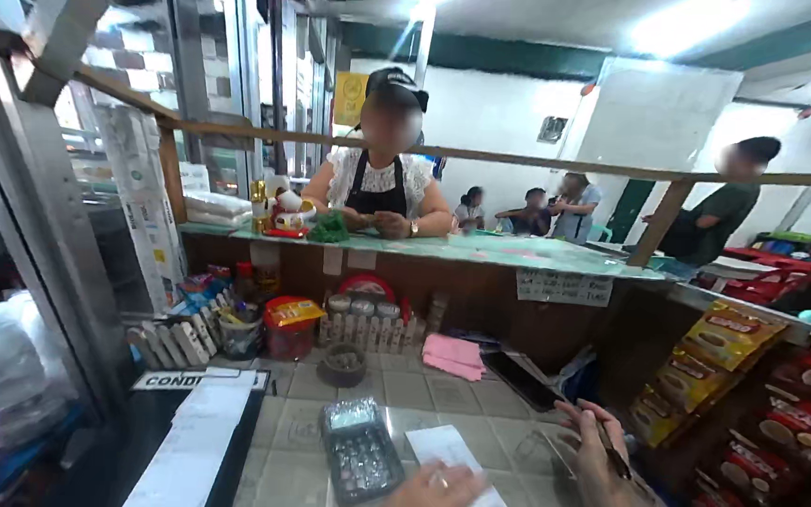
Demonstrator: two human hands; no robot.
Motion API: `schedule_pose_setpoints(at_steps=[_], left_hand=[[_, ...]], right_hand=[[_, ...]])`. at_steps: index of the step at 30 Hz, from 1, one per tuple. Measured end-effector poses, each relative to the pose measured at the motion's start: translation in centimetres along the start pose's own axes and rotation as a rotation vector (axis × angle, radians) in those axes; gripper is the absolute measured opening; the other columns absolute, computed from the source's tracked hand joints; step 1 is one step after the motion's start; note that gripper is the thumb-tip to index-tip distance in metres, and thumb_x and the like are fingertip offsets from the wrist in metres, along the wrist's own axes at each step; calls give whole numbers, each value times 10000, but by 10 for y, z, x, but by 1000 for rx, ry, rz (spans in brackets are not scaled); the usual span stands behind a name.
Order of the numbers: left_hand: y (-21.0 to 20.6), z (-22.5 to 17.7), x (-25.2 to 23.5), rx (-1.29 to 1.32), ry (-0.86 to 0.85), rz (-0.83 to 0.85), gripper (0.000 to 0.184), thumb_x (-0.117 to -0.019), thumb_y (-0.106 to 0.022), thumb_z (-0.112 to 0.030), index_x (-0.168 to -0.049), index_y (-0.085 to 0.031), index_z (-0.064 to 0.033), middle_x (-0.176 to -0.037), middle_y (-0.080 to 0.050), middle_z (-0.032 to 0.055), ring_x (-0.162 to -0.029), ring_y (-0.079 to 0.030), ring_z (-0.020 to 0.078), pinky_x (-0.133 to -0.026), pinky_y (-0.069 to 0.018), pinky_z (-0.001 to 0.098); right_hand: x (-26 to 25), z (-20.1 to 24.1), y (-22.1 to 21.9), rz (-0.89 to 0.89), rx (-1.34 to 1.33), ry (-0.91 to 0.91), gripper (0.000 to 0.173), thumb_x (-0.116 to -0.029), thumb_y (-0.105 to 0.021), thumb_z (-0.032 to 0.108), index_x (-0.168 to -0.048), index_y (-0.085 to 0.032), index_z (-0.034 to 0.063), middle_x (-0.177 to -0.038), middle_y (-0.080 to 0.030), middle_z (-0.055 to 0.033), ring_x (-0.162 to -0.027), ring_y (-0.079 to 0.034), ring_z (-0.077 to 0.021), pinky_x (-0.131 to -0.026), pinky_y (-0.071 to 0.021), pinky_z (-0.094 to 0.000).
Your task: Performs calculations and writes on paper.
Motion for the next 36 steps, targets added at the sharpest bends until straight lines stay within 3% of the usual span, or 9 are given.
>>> schedule_pose_setpoints(at_steps=[4, 6, 11, 16, 21, 25, 32, 36], left_hand=[[49, -8, 20, -24, 504, 155, 513, -931, -710, -395, -1387, -629, -175, -1496, -526, 165, -1402, -481, 359, -1103, -437, 541], [63, -9, 48, -36, 695, 140, 555, -942, -679, -457, -1410, -603, -168, -1480, -528, 176, -1373, -507, 368, -1072, -472, 535], [56, 5, 109, -104, 1009, 155, 787, -945, -603, -601, -1525, -457, -89, -1515, -473, 226, -1361, -507, 407, -1075, -461, 549], [50, 14, 111, -164, 1015, 185, 760, -940, -514, -697, -1531, -466, -222, -1497, -512, 132, -1371, -503, 341, -1103, -423, 534], [45, 21, 108, -200, 978, 189, 682, -937, -477, -725, -1482, -528, -317, -1488, -521, 137, -1360, -509, 359, -1076, -426, 573], [40, 21, 113, -256, 939, 151, 673, -941, -441, -738, -1461, -550, -326, -1447, -559, 127, -1344, -522, 358, -1061, -431, 584], [37, 21, 114, -259, 958, 168, 689, -944, -383, -763, -1485, -509, -355, -1496, -518, 94, -1381, -491, 327, -1099, -395, 575], [43, 21, 108, -214, 986, 213, 692, -936, -429, -753, -1485, -509, -339, -1532, -483, 103, -1395, -473, 341, -1101, -379, 589]], right_hand=[[-4, 2, 1, 35, 7, 49, 462, -1083, -383, 315, -1400, -448, -15, -1167, -692, -109, -898, -682, -142, -675, -558, -309], [-5, 8, 2, 44, 10, 67, 454, -1080, -401, 309, -1398, -445, -13, -1150, -693, -97, -868, -677, -118, -660, -549, -282], [-5, 19, -2, 90, 76, 70, 444, -1079, -439, 296, -1412, -445, 2, -1145, -694, -95, -826, -659, -92, -662, -531, -267], [-3, 20, -3, 126, 114, 139, 461, -1065, -453, 312, -1412, -447, 9, -1170, -689, -117, -822, -667, -104, -643, -534, -261], [-4, 22, 0, 115, 114, 118, 471, -1065, -450, 292, -1430, -423, -4, -1164, -687, -120, -813, -666, -109, -635, -536, -277], [-1, 22, -2, 124, 96, 122, 449, -1066, -444, 279, -1413, -430, -5, -1150, -688, -108, -779, -663, -96, -611, -529, -253], [1, 16, -5, 158, 137, 109, 444, -1065, -454, 298, -1413, -433, 24, -1148, -693, -103, -786, -660, -103, -615, -522, -263], [2, 16, -6, 178, 142, 102, 439, -1071, -454, 297, -1419, -430, 31, -1149, -689, -101, -793, -662, -111, -622, -525, -266]])
Point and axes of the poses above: each hand's wrist, its own x-axis away from the middle knuckle, its own y-axis out of the back of the hand, z = x × y, the point moved 2 cm from there along -x, towards the middle knuckle
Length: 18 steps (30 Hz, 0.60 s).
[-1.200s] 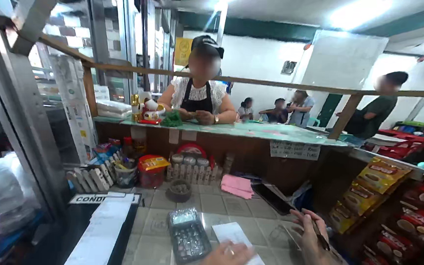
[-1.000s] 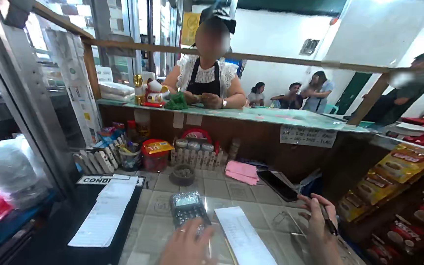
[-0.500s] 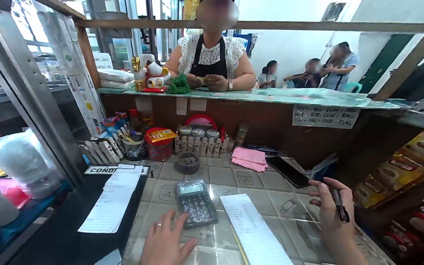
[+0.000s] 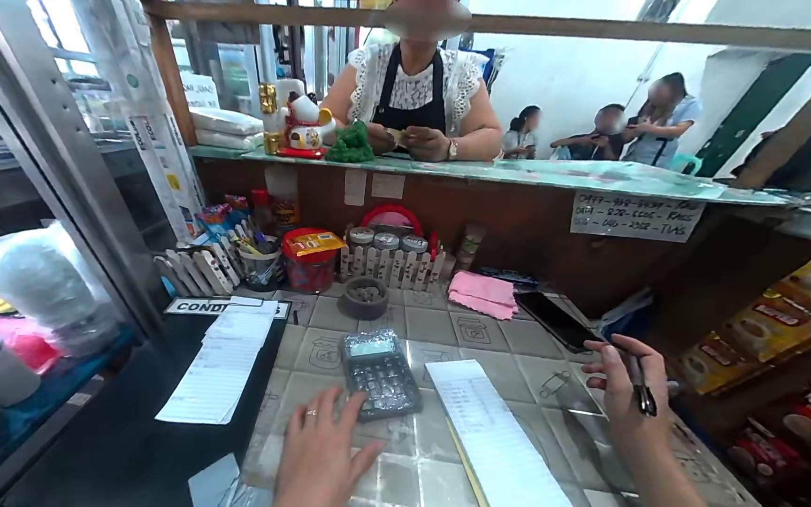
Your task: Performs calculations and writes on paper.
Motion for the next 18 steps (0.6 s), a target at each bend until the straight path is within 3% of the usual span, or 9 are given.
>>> schedule_pose_setpoints(at_steps=[4, 12, 16, 18], left_hand=[[13, -10, -17, -22, 8, 94, 773, -925, -366, -806, -1552, -423, -357, -1606, -390, 117, -1441, -417, 352, -1129, -318, 630], [15, -20, -40, -90, -27, 208, 682, -942, -360, -786, -1515, -450, -428, -1660, -299, 98, -1509, -294, 374, -1153, -232, 674], [15, -14, -36, -82, -42, 125, 643, -936, -372, -789, -1473, -495, -459, -1674, -279, 76, -1519, -279, 367, -1155, -231, 671], [13, -12, -29, -85, -46, 43, 658, -930, -357, -800, -1449, -532, -436, -1656, -320, 80, -1499, -323, 366, -1147, -250, 668]], right_hand=[[0, 2, -2, -1, 1, -3, 449, -1067, -456, 302, -1418, -430, 24, -1144, -692, -105, -778, -660, -94, -612, -523, -250], [-2, 6, 2, -41, -36, -1, 417, -1069, -448, 293, -1404, -438, 47, -1147, -696, -76, -760, -657, -79, -601, -513, -230], [-2, 6, 2, -31, -24, 24, 438, -1074, -433, 287, -1425, -422, 25, -1148, -687, -103, -773, -662, -110, -620, -535, -277], [-1, 8, 3, -34, -33, 23, 432, -1073, -432, 290, -1430, -420, 48, -1171, -688, -83, -790, -671, -108, -628, -541, -277]])
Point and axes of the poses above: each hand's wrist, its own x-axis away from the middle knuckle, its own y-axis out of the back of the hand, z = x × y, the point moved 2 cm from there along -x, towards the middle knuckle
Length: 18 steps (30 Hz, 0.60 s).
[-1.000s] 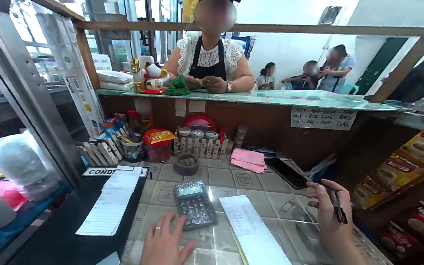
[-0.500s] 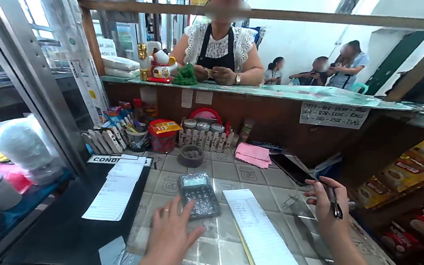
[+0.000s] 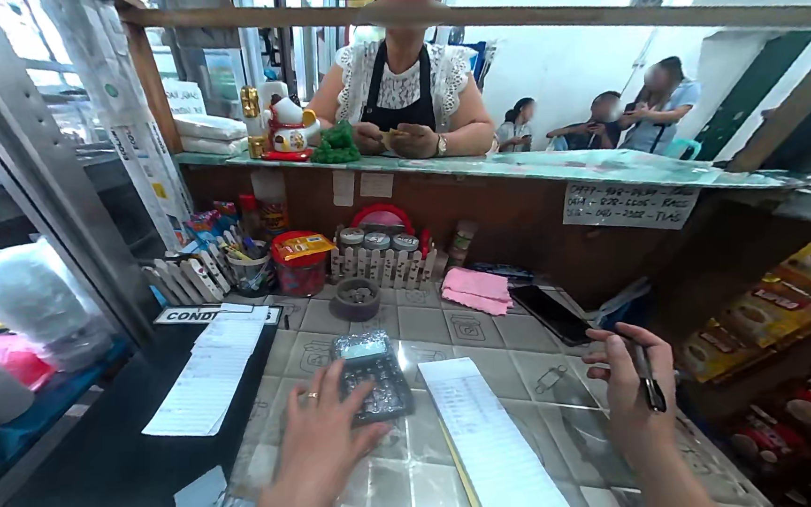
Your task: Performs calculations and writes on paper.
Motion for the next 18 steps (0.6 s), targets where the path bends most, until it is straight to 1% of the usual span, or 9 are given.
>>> schedule_pose_setpoints(at_steps=[1, 3, 7, 8, 11, 14, 18], left_hand=[[-1, 1, 3, -7, -3, -24, 669, -927, -348, -806, -1429, -557, -416, -1643, -345, 83, -1488, -344, 365, -1138, -263, 667], [-2, 2, 5, -12, -4, -10, 680, -928, -346, -806, -1414, -576, -392, -1629, -366, 85, -1482, -353, 361, -1133, -270, 660], [7, -7, -4, -32, -12, 53, 693, -928, -348, -806, -1424, -576, -378, -1643, -339, 77, -1511, -299, 347, -1160, -222, 654], [9, -11, -7, -42, -26, 58, 693, -928, -341, -808, -1427, -567, -384, -1644, -338, 72, -1512, -297, 344, -1160, -222, 655], [12, -25, -16, -34, -69, 78, 668, -938, -374, -785, -1456, -536, -398, -1648, -328, 61, -1512, -290, 342, -1162, -216, 655], [13, -35, -24, -33, -85, 120, 675, -945, -386, -771, -1498, -489, -398, -1666, -295, 65, -1527, -260, 337, -1176, -185, 651], [10, -39, -28, -33, -93, 155, 699, -949, -397, -760, -1521, -468, -364, -1674, -274, 73, -1537, -241, 341, -1182, -172, 661]], right_hand=[[0, 1, 0, 0, -5, 1, 427, -1074, -435, 297, -1429, -425, 58, -1181, -688, -74, -796, -671, -105, -630, -541, -275], [1, 2, 0, 6, -5, 3, 422, -1078, -432, 304, -1428, -421, 68, -1177, -684, -64, -794, -666, -94, -636, -538, -265], [1, 2, 0, 11, -20, -5, 420, -1075, -445, 312, -1428, -429, 84, -1181, -688, -61, -807, -673, -103, -648, -545, -279], [1, 3, 0, 9, -18, -1, 423, -1075, -442, 315, -1429, -430, 84, -1183, -686, -58, -805, -671, -97, -647, -542, -275], [0, 5, 2, -2, -28, 7, 423, -1074, -441, 316, -1430, -434, 88, -1186, -688, -53, -801, -670, -95, -639, -538, -264], [-1, 7, 2, -9, -33, -3, 424, -1073, -436, 314, -1430, -430, 85, -1178, -691, -60, -793, -670, -99, -633, -537, -265], [-2, 7, 1, -27, -59, 15, 431, -1058, -448, 307, -1408, -441, 57, -1138, -701, -58, -764, -667, -88, -599, -528, -237]])
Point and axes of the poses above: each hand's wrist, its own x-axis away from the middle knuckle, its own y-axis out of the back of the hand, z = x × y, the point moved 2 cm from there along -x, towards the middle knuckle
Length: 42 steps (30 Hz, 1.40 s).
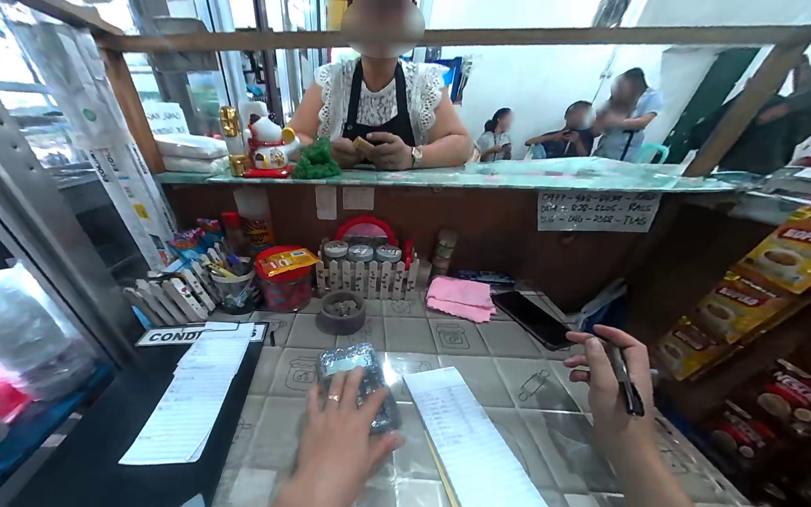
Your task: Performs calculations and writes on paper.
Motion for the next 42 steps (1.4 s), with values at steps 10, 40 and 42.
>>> schedule_pose_setpoints(at_steps=[10, 40, 42], left_hand=[[-17, 42, 56, 155, 127, -235, 795, -923, -659, -558, -1556, -419, -142, -1522, -470, 206, -1337, -521, 406, -1106, -387, 611], [-41, 46, 58, 148, 114, -216, 698, -930, -372, -784, -1491, -491, -387, -1480, -524, 78, -1407, -462, 336, -1130, -248, 722], [-42, 46, 58, 149, 115, -225, 703, -928, -384, -782, -1496, -484, -380, -1490, -518, 85, -1411, -459, 343, -1131, -249, 722]], right_hand=[[3, 3, 0, 10, 26, 36, 438, -1054, -440, 275, -1390, -446, -7, -1117, -698, -89, -743, -660, -90, -594, -530, -242], [85, 59, -138, 931, 380, 584, 311, -1062, -497, 429, -1248, -652, 233, -1120, -651, 29, -1092, -609, -127, -937, -521, -388], [83, 53, -143, 886, 347, 573, 302, -1059, -508, 413, -1251, -650, 228, -1167, -654, 48, -1150, -595, -123, -979, -512, -392]])
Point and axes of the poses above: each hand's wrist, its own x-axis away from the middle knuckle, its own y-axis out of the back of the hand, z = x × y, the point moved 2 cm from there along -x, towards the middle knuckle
